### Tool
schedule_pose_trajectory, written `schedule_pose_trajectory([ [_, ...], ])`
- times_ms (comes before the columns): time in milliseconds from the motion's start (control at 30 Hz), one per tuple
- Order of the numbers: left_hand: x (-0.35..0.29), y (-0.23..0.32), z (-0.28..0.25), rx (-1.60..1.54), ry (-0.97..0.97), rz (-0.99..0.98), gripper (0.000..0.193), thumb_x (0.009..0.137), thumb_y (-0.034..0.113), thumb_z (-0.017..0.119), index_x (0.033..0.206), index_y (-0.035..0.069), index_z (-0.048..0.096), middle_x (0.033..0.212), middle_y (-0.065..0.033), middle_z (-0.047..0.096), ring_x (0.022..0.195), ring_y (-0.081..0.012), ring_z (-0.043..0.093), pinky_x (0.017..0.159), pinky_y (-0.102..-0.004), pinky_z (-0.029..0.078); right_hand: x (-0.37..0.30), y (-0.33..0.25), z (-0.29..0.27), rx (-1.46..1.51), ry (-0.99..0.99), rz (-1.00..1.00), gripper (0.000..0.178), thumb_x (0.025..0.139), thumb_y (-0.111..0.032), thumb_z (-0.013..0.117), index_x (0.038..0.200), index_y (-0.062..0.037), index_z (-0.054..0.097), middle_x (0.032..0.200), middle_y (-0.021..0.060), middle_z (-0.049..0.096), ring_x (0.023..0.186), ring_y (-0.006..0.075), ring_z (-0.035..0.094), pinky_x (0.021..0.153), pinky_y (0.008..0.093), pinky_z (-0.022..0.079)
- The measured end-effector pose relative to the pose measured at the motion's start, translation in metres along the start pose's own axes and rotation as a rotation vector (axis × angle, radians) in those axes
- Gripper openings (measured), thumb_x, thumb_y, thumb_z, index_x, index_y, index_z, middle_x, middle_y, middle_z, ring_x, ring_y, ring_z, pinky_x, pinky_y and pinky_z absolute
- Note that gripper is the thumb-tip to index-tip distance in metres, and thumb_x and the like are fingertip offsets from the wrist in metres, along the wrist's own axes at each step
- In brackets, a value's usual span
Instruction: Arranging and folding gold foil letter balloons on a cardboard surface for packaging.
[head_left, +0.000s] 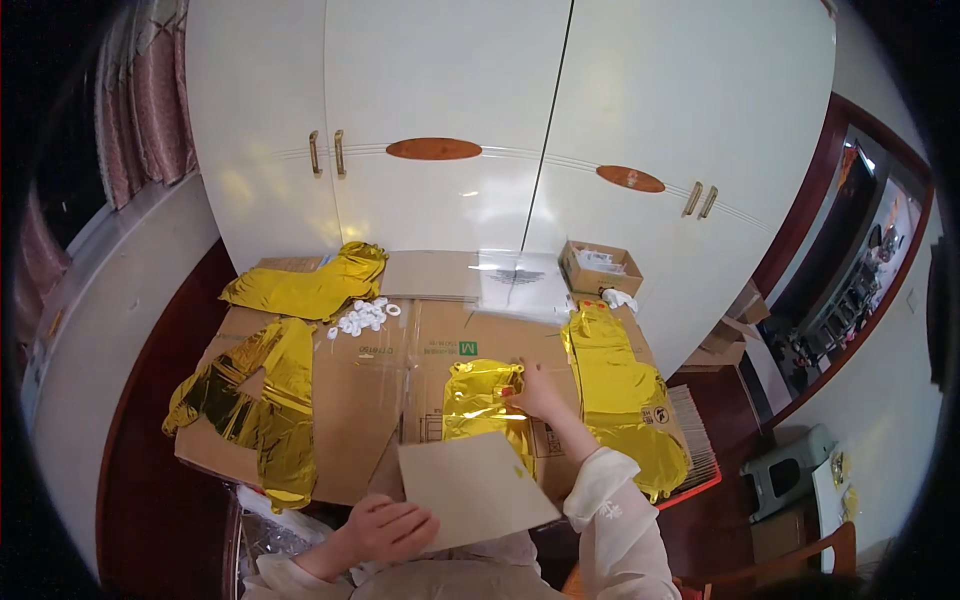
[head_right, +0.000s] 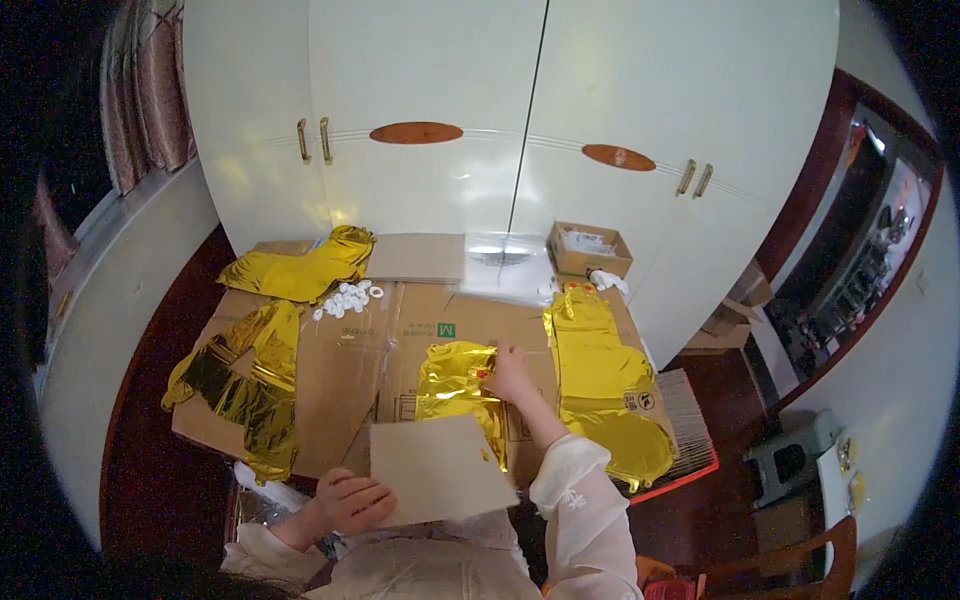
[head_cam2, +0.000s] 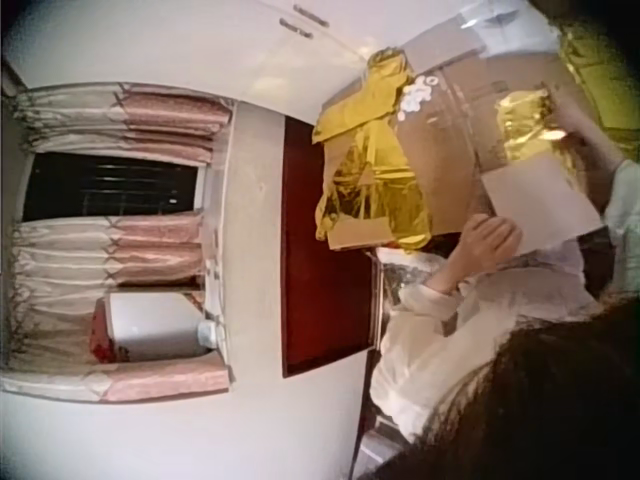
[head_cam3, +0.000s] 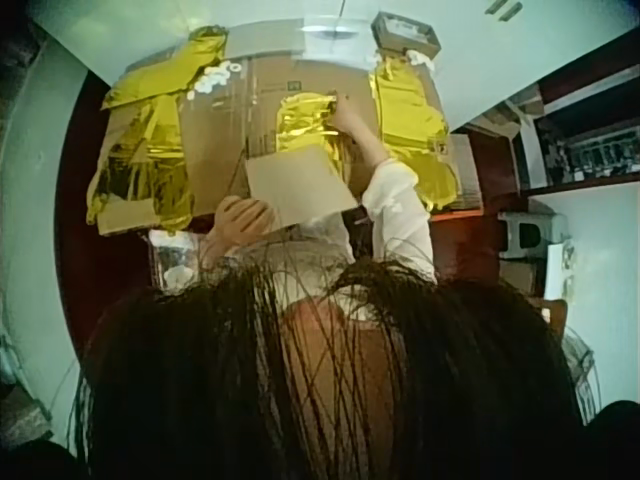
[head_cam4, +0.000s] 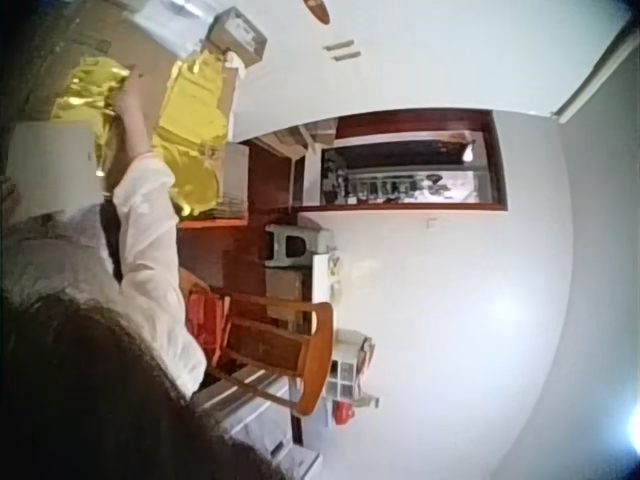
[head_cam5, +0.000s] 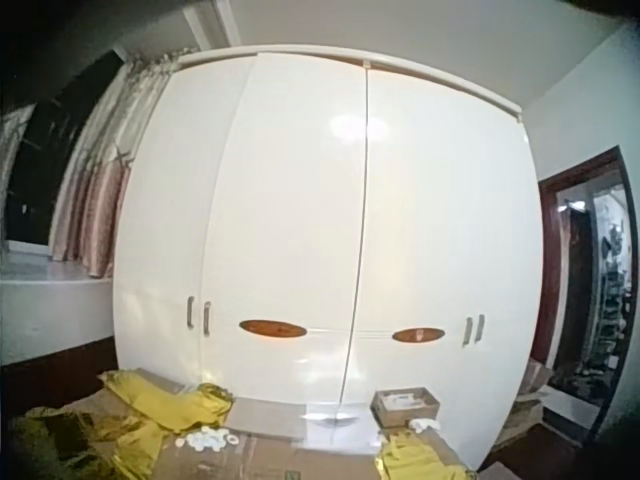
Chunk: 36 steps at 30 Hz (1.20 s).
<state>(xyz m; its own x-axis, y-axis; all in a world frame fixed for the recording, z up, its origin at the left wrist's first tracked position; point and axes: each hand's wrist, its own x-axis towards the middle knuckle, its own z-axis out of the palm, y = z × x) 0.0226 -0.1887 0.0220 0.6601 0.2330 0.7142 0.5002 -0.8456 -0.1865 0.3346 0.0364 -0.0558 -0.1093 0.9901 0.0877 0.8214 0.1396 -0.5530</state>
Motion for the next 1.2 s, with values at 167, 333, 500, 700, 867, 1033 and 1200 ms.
schedule_pose_trajectory([
  [167, 0.037, 0.02, -0.013, 0.037, -0.071, 0.067, 0.017, 0.079, 0.022, 0.065, 0.094, 0.014, 0.067, 0.082, 0.0036, 0.054, 0.077, -0.0103, 0.055, 0.07, -0.0267, 0.044, -0.002, -0.013, -0.011, -0.005, -0.057, 0.074, 0.092, 0.062, -0.016, 0.086, 0.139, -0.0103, 0.037, 0.128, 0.0301, 0.049, 0.12, 0.0461, 0.05, 0.098, 0.0474, 0.047],
  [333, 0.037, 0.036, 0.043, -0.11, -0.25, 0.136, 0.02, 0.075, 0.02, 0.062, 0.092, 0.01, 0.064, 0.081, 0.0007, 0.053, 0.081, -0.0133, 0.055, 0.07, -0.0284, 0.044, 0.0, -0.022, -0.01, -0.02, -0.006, 0.013, 0.08, 0.064, -0.013, 0.082, 0.132, -0.0051, 0.041, 0.119, 0.0279, 0.053, 0.113, 0.045, 0.054, 0.097, 0.0459, 0.048],
  [500, 0.052, 0.052, 0.106, -0.067, -0.26, 0.059, 0.021, 0.075, 0.021, 0.061, 0.091, 0.008, 0.063, 0.089, -0.0026, 0.06, 0.087, -0.0161, 0.059, 0.076, -0.0293, 0.046, 0.006, 0.01, -0.001, 0.219, -0.027, 0.082, 0.091, 0.065, -0.004, 0.08, 0.144, -0.0042, 0.035, 0.098, 0.0169, 0.065, 0.094, 0.0286, 0.065, 0.082, 0.0361, 0.053],
  [700, 0.058, 0.056, 0.137, -0.149, -0.302, -0.061, 0.041, 0.08, 0.039, 0.063, 0.108, 0.009, 0.061, 0.11, -0.0104, 0.059, 0.112, -0.026, 0.055, 0.093, -0.047, 0.044, 0.0, 0.023, -0.005, 0.527, -0.098, 0.103, 0.06, 0.069, -0.003, 0.076, 0.124, 0.001, 0.051, 0.109, 0.0146, 0.064, 0.091, 0.0225, 0.062, 0.077, 0.034, 0.052],
  [867, 0.065, 0.03, 0.097, -0.144, -0.542, -0.202, 0.076, 0.073, 0.057, 0.071, 0.134, 0.016, 0.052, 0.14, -0.0193, 0.043, 0.13, -0.0441, 0.038, 0.096, -0.0715, 0.033, -0.013, -0.006, -0.024, 0.571, -0.25, 0.197, 0.015, 0.078, -0.004, 0.066, 0.091, 0.0027, 0.067, 0.077, 0.0034, 0.062, 0.066, 0.0128, 0.055, 0.058, 0.0306, 0.045],
  [1033, 0.048, 0.025, 0.089, -0.04, -0.811, -0.295, 0.082, 0.073, 0.05, 0.074, 0.144, 0.023, 0.045, 0.148, -0.0207, 0.037, 0.13, -0.0553, 0.033, 0.095, -0.0766, 0.031, -0.013, 0.01, -0.019, 0.682, -0.244, 0.245, 0.011, 0.08, -0.003, 0.063, 0.088, 0.0013, 0.068, 0.072, 0.0013, 0.059, 0.064, 0.0116, 0.053, 0.056, 0.0288, 0.043],
  [1200, 0.04, 0.053, 0.096, -0.02, -0.688, -0.372, 0.076, 0.074, 0.043, 0.075, 0.142, 0.024, 0.046, 0.144, -0.0204, 0.04, 0.128, -0.0544, 0.037, 0.091, -0.0753, 0.037, -0.013, 0.027, -0.004, 0.811, -0.18, 0.206, 0.013, 0.087, -0.003, 0.06, 0.098, -0.0053, 0.067, 0.073, -0.0019, 0.059, 0.056, 0.0049, 0.049, 0.047, 0.0211, 0.034],
])
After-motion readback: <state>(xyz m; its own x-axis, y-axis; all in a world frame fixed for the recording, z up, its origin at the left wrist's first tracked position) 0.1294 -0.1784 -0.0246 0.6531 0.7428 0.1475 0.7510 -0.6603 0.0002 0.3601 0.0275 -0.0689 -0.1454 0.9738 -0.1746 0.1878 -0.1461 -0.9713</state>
